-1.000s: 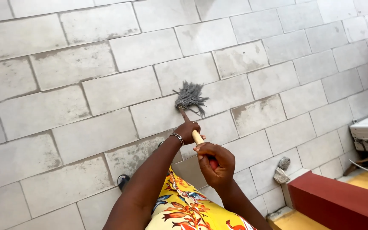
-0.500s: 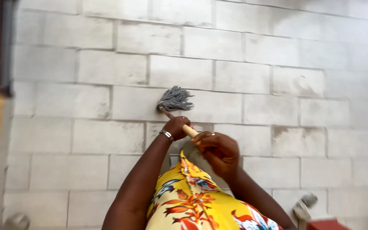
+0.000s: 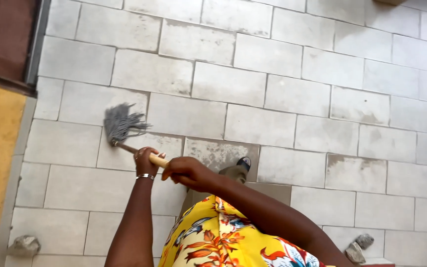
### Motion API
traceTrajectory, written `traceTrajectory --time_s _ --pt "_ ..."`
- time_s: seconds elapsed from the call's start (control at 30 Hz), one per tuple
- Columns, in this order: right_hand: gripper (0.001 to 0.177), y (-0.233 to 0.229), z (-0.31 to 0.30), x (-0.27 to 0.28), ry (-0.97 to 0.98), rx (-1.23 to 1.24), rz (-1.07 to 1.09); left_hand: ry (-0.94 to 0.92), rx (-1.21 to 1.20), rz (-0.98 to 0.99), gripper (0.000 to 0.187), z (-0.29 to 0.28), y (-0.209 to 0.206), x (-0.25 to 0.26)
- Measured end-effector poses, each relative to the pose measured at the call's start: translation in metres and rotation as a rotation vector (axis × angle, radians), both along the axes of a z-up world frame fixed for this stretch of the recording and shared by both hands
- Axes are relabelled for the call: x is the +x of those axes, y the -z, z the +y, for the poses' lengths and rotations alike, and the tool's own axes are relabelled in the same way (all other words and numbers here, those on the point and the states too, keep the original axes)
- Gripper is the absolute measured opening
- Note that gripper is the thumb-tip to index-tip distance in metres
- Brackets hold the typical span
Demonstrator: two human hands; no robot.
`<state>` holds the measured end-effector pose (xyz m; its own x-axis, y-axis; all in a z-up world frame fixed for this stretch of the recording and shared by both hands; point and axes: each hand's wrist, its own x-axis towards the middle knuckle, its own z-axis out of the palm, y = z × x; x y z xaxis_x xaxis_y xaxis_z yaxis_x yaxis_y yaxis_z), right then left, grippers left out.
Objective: Mopping a tiled entryway floor using a traditional mop.
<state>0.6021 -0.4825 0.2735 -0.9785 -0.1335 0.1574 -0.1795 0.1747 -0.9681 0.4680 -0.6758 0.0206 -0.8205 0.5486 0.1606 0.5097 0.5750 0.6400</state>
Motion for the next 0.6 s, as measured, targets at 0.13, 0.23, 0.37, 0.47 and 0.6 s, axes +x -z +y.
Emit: traceTrajectory --time_s 0.13,0.23,0.37,0.47,0.6 --pt "0.02 -0.006 -0.008 0.006 0.034 -0.024 -0.009 -0.021 -0.078 -0.082 0.039 -0.004 0.001 0.008" --pt "0.018 -0.005 -0.007 0.028 0.115 0.004 -0.026 0.0 -0.117 -0.135 0.041 0.01 -0.001 0.027" --pt "0.019 -0.009 0.012 0.071 0.246 0.0 -0.11 0.099 0.027 -0.124 0.037 0.043 0.012 0.059" --pt "0.018 -0.016 0.033 0.114 0.316 -0.056 -0.121 0.205 0.086 -0.138 0.033 0.085 -0.001 0.087" --pt "0.02 -0.033 0.064 0.183 0.471 -0.019 -0.095 0.348 -0.031 -0.224 0.036 0.149 -0.019 0.136"
